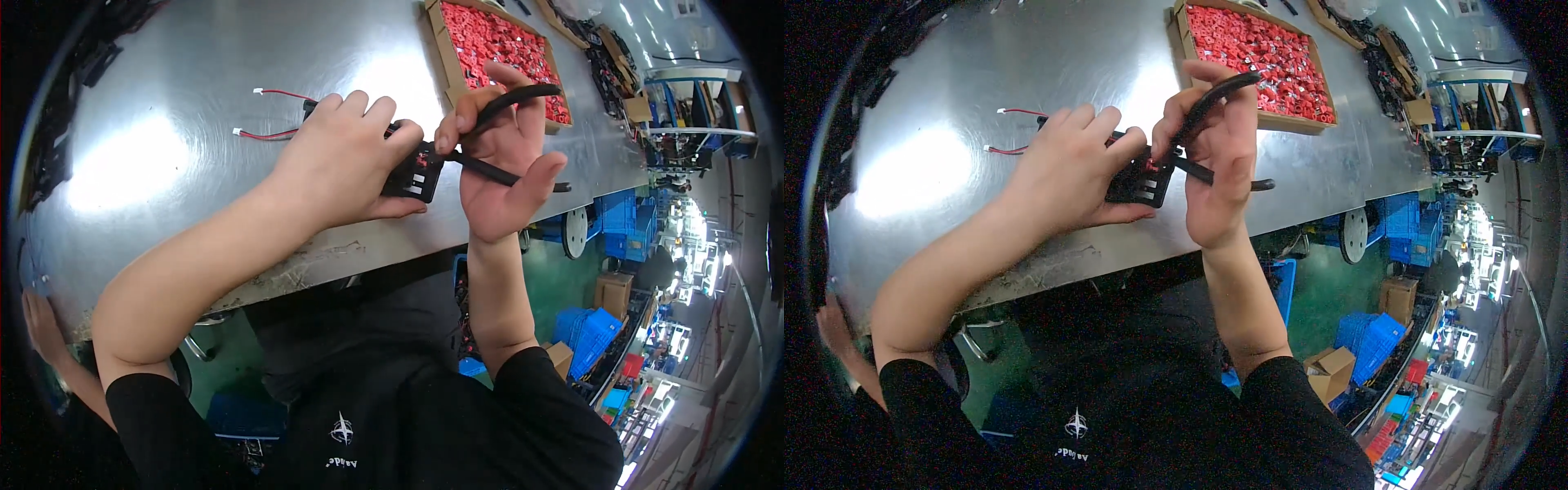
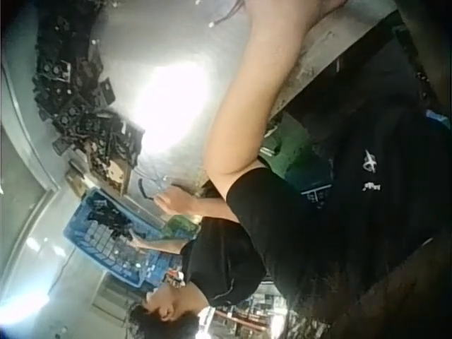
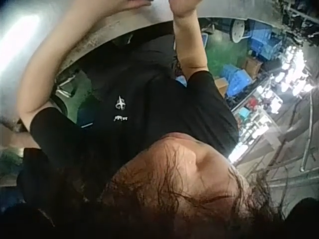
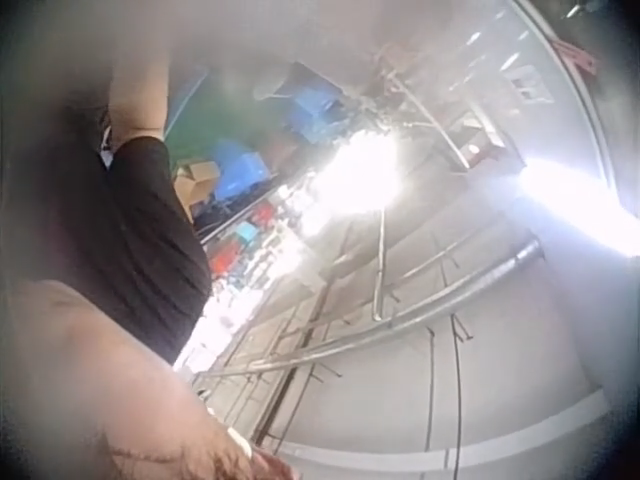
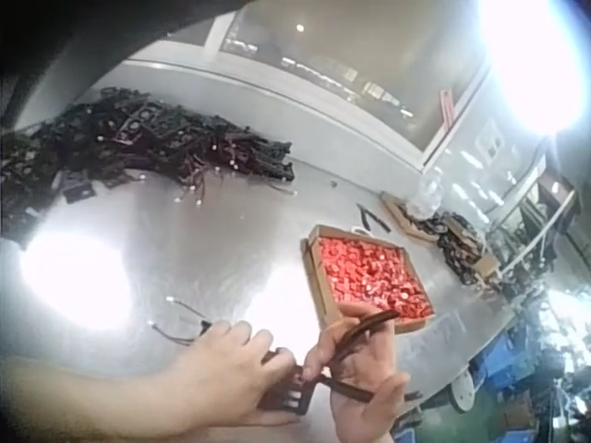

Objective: Assemble electronic fan components and crimp wiring at an industrial workstation.

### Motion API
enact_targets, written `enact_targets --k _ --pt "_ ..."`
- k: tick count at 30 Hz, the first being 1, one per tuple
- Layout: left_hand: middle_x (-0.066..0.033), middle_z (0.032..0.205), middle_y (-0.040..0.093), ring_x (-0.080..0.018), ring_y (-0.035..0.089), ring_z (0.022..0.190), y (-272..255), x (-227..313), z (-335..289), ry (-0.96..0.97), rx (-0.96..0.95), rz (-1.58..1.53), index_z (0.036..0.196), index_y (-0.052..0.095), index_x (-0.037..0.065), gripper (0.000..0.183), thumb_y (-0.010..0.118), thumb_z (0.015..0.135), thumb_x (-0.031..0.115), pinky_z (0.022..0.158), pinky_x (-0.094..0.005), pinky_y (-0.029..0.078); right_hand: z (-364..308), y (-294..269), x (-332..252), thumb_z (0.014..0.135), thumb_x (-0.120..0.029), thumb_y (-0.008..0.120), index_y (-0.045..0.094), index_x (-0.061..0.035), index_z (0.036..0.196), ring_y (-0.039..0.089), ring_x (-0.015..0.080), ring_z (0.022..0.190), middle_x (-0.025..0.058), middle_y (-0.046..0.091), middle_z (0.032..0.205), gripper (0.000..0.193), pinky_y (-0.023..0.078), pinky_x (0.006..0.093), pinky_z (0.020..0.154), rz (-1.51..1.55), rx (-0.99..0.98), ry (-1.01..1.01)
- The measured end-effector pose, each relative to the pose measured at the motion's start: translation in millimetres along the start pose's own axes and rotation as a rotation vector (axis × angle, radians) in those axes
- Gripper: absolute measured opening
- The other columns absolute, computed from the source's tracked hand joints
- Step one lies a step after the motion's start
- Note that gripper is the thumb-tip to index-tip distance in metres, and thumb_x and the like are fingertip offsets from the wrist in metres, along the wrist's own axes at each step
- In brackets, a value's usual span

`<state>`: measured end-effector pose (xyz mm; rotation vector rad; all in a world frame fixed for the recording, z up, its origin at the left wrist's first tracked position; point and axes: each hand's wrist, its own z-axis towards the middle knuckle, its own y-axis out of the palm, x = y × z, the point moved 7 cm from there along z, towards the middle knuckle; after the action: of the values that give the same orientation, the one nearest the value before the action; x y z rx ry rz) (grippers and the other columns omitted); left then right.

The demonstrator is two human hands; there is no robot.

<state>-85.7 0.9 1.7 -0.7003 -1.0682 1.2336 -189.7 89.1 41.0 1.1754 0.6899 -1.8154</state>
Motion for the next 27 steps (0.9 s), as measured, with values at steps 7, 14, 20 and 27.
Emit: enact_targets --k 7,14,20,27 --pt "-0.0089 0.099 0.061 -0.0275 0.062 0.096 -0.3 -0.4 0.8 0.012 0.065 0.025 0.108 0.064 0.013 0.066 0.081 0.074 0.066 0.080 -0.0408 0.050 2.5 -1.0 2.4 0.096 -0.087 0.037 0.035 0.0041 0.151 0.057 0.0215 0.081 0.0125 0.054 0.103 0.106 0.049 0.0350 0.077 -0.012 0.021 -0.020" --pt "-0.0093 0.097 0.064 -0.0283 0.066 0.089 1.7 0.0 -3.5 -0.036 0.075 0.022 0.107 0.065 0.012 0.065 0.083 0.073 0.064 0.077 -0.0401 0.054 -12.6 11.4 3.4 0.096 -0.086 0.038 0.046 -0.0061 0.118 0.048 0.0183 0.074 0.0080 0.048 0.091 0.083 0.047 0.0363 0.067 -0.050 0.121 -0.099" --pt "-0.0088 0.094 0.065 -0.0264 0.068 0.084 3.2 9.0 -3.7 -0.099 0.029 0.097 0.104 0.066 0.009 0.064 0.080 0.077 0.064 0.076 -0.0387 0.054 -44.0 24.2 3.5 0.102 -0.074 0.045 0.043 -0.0084 0.106 0.047 0.0195 0.065 0.0091 0.048 0.082 0.065 0.045 0.0360 0.064 -0.135 0.066 -0.395" --pt "-0.0086 0.096 0.065 -0.0252 0.067 0.087 0.8 5.9 -6.9 -0.089 0.062 0.118 0.105 0.066 0.009 0.064 0.079 0.078 0.065 0.075 -0.0378 0.053 -45.5 12.7 -0.8 0.104 -0.062 0.053 0.044 -0.0074 0.126 0.054 0.0243 0.078 0.0121 0.053 0.093 0.059 0.047 0.0409 0.073 -0.042 0.130 -0.382"
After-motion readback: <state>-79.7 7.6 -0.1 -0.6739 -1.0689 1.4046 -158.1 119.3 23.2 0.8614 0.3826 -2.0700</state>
